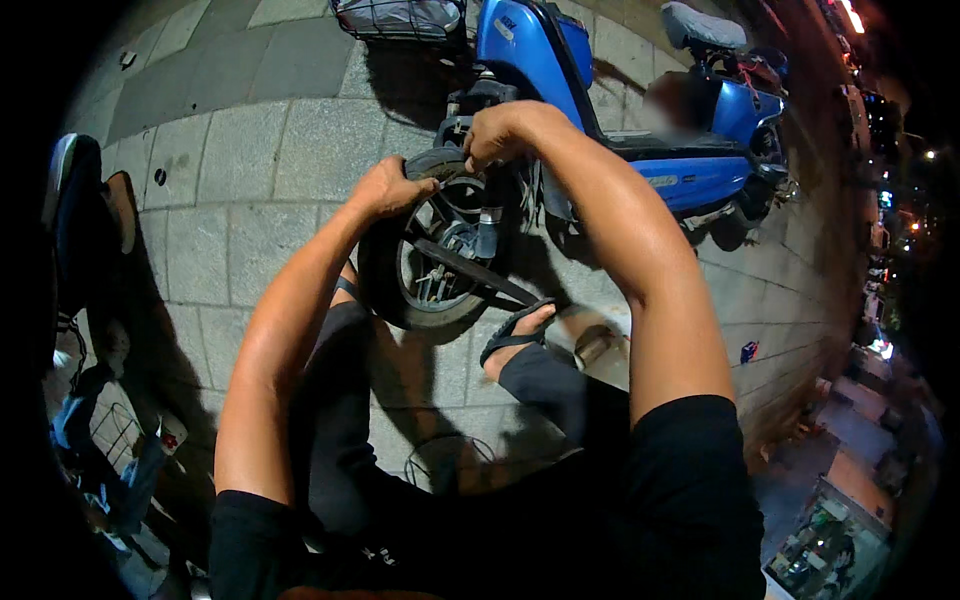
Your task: The person sits on the sidewalk and works on the front wheel of a blue scooter. They use a tire lever to pry the tire bead away from the rim and then pull the tire off the wheel by hand.
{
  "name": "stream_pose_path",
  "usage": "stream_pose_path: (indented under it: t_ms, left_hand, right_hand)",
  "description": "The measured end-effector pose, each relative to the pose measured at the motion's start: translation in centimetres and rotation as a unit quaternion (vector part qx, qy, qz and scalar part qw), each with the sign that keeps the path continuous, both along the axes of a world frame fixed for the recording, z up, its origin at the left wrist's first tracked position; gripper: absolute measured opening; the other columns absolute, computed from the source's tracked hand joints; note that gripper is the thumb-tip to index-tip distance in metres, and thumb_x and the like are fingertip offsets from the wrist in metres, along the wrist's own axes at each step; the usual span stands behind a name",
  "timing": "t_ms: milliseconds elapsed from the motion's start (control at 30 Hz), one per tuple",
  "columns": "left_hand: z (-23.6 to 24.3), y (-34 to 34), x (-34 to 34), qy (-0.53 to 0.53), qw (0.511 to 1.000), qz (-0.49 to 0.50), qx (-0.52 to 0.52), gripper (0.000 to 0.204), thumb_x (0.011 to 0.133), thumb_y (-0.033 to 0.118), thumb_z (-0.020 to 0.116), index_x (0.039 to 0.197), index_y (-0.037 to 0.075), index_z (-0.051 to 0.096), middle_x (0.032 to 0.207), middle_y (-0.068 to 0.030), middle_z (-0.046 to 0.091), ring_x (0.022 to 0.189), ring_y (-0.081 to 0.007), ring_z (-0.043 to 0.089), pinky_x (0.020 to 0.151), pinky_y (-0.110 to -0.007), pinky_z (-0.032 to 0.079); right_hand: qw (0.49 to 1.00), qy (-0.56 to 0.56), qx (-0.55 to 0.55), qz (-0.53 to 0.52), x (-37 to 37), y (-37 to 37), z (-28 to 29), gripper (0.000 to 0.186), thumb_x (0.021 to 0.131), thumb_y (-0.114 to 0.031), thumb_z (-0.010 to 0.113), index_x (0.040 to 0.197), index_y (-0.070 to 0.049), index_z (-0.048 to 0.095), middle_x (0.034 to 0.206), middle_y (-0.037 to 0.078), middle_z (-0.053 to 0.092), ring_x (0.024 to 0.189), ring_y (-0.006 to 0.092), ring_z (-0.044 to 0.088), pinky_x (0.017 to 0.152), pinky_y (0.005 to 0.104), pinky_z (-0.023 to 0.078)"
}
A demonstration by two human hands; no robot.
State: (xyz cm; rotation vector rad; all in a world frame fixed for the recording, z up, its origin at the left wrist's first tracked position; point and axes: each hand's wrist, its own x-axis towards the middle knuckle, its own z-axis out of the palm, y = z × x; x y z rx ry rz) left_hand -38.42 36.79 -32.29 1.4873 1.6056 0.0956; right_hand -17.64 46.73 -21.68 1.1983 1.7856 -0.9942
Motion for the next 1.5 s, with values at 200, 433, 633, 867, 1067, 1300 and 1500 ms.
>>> stream_pose_path:
  t_ms: [200,433,633,867,1067,1300,1500]
  left_hand:
    - [1.0,0.1,-0.2,-0.004,1.000,-0.008,-0.015,0.076,0.078,0.055,0.078,0.117,-0.011,0.071,0.115,-0.0331,0.073,0.112,-0.0428,0.073,0.098,-0.046,0.055]
    - [0.7,0.3,-0.1,0.008,1.000,-0.006,-0.015,0.071,0.083,0.050,0.078,0.120,-0.010,0.070,0.117,-0.0326,0.073,0.112,-0.0425,0.072,0.098,-0.046,0.055]
    - [0.2,-0.1,-0.3,0.016,0.999,-0.027,-0.020,0.070,0.085,0.050,0.076,0.120,-0.010,0.070,0.116,-0.0323,0.073,0.112,-0.0427,0.072,0.098,-0.046,0.055]
    - [1.3,-0.7,-0.4,0.011,1.000,-0.009,0.000,0.071,0.086,0.050,0.077,0.118,-0.012,0.066,0.114,-0.0347,0.072,0.112,-0.0453,0.071,0.097,-0.048,0.055]
    - [2.5,-0.3,1.9,0.012,0.997,-0.081,0.006,0.068,0.079,0.040,0.086,0.122,-0.008,0.065,0.114,-0.0320,0.073,0.110,-0.0435,0.072,0.097,-0.049,0.056]
    - [0.2,-0.6,-1.4,-0.051,0.999,-0.008,-0.016,0.064,0.079,0.041,0.082,0.116,-0.009,0.067,0.100,-0.0252,0.076,0.096,-0.0348,0.075,0.087,-0.043,0.058]
    - [1.2,-0.6,-1.7,-0.104,0.993,-0.002,-0.055,0.058,0.079,0.037,0.080,0.111,-0.011,0.069,0.095,-0.0181,0.074,0.088,-0.0261,0.071,0.081,-0.038,0.057]
  right_hand:
    - [0.997,-0.067,0.015,0.040,-1.7,2.1,0.1,0.049,0.095,-0.035,0.071,0.141,-0.018,0.070,0.130,0.008,0.076,0.110,0.0298,0.070,0.094,0.0463,0.056]
    - [0.986,-0.149,-0.064,0.049,-6.2,4.0,0.9,0.035,0.089,-0.042,0.078,0.103,-0.011,0.077,0.084,0.011,0.070,0.077,0.0277,0.067,0.071,0.0459,0.055]
    - [0.964,-0.216,-0.085,0.127,-9.6,5.1,-2.1,0.034,0.088,-0.038,0.083,0.113,-0.016,0.077,0.098,0.009,0.070,0.080,0.0255,0.066,0.077,0.0479,0.056]
    - [0.987,-0.038,0.148,0.049,-1.6,-4.5,-1.1,0.043,0.093,-0.046,0.069,0.116,-0.011,0.080,0.111,0.016,0.079,0.106,0.0359,0.075,0.089,0.0498,0.058]
    - [0.847,0.165,0.354,-0.361,2.6,-25.1,-14.6,0.059,0.107,-0.046,0.051,0.156,-0.014,0.051,0.115,0.033,0.071,0.107,0.0550,0.068,0.099,0.0581,0.053]
    - [0.897,0.135,0.268,-0.324,2.2,-19.8,-6.2,0.049,0.105,-0.046,0.058,0.147,-0.020,0.062,0.123,0.023,0.073,0.115,0.0424,0.070,0.098,0.0469,0.055]
    - [0.943,0.188,0.214,-0.171,3.4,-11.6,-0.2,0.042,0.101,-0.036,0.068,0.136,-0.013,0.071,0.122,0.022,0.075,0.113,0.0385,0.072,0.098,0.0434,0.055]
